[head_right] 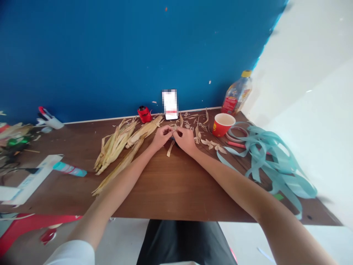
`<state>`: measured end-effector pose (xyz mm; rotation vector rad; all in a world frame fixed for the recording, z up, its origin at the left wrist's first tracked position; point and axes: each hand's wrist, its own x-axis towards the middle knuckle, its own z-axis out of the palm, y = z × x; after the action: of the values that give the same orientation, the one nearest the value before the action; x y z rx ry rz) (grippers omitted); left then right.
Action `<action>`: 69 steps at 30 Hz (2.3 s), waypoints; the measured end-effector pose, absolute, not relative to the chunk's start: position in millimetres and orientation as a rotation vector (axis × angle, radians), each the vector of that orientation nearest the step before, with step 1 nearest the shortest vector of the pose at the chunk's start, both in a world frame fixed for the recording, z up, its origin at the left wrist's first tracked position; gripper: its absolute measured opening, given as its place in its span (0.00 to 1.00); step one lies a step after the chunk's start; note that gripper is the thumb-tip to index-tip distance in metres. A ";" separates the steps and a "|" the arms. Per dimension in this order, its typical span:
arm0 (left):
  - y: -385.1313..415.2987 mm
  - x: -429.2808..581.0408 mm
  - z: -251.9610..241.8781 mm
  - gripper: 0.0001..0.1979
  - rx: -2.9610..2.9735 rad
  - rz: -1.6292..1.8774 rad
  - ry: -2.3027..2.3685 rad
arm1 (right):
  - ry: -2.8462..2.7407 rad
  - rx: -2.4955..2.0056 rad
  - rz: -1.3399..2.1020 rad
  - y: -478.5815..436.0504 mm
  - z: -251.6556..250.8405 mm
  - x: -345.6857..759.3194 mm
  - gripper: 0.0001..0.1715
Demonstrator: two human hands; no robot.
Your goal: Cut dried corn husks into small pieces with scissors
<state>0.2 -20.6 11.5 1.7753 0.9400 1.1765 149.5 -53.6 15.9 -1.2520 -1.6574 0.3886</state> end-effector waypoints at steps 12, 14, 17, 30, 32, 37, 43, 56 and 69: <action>-21.0 0.4 12.6 0.12 1.684 1.202 0.842 | -1.598 -1.223 0.465 -54.1 17.5 149.8 0.12; -21.1 0.3 13.1 0.12 1.639 1.204 0.848 | -1.600 -1.205 0.532 -51.7 16.1 150.0 0.12; -21.7 0.4 13.7 0.12 1.595 1.204 0.862 | -1.635 -1.204 0.575 -48.5 12.9 150.2 0.13; -22.5 0.2 13.4 0.11 1.652 1.235 0.896 | -1.656 -1.237 0.445 -52.8 14.7 149.7 0.14; -22.2 0.4 13.4 0.11 1.636 1.244 0.903 | -1.643 -1.221 0.492 -51.1 13.6 149.2 0.13; -22.1 1.0 13.4 0.11 1.628 1.257 0.915 | -1.652 -1.215 0.548 -48.4 12.8 149.7 0.14; -25.1 -0.2 17.5 0.11 1.652 1.225 0.925 | -1.643 -1.230 0.528 -47.3 12.8 150.5 0.14; -28.1 0.2 16.5 0.10 1.728 1.238 0.869 | -1.601 -1.253 0.402 -52.2 13.7 151.3 0.14; -23.5 -1.0 11.7 0.10 1.820 1.340 0.983 | -1.691 -1.072 0.550 -43.8 5.4 151.8 0.15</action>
<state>-1.0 -23.5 11.7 1.8203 0.9830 1.3405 151.8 -43.8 5.4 -1.0720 -1.6906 0.5498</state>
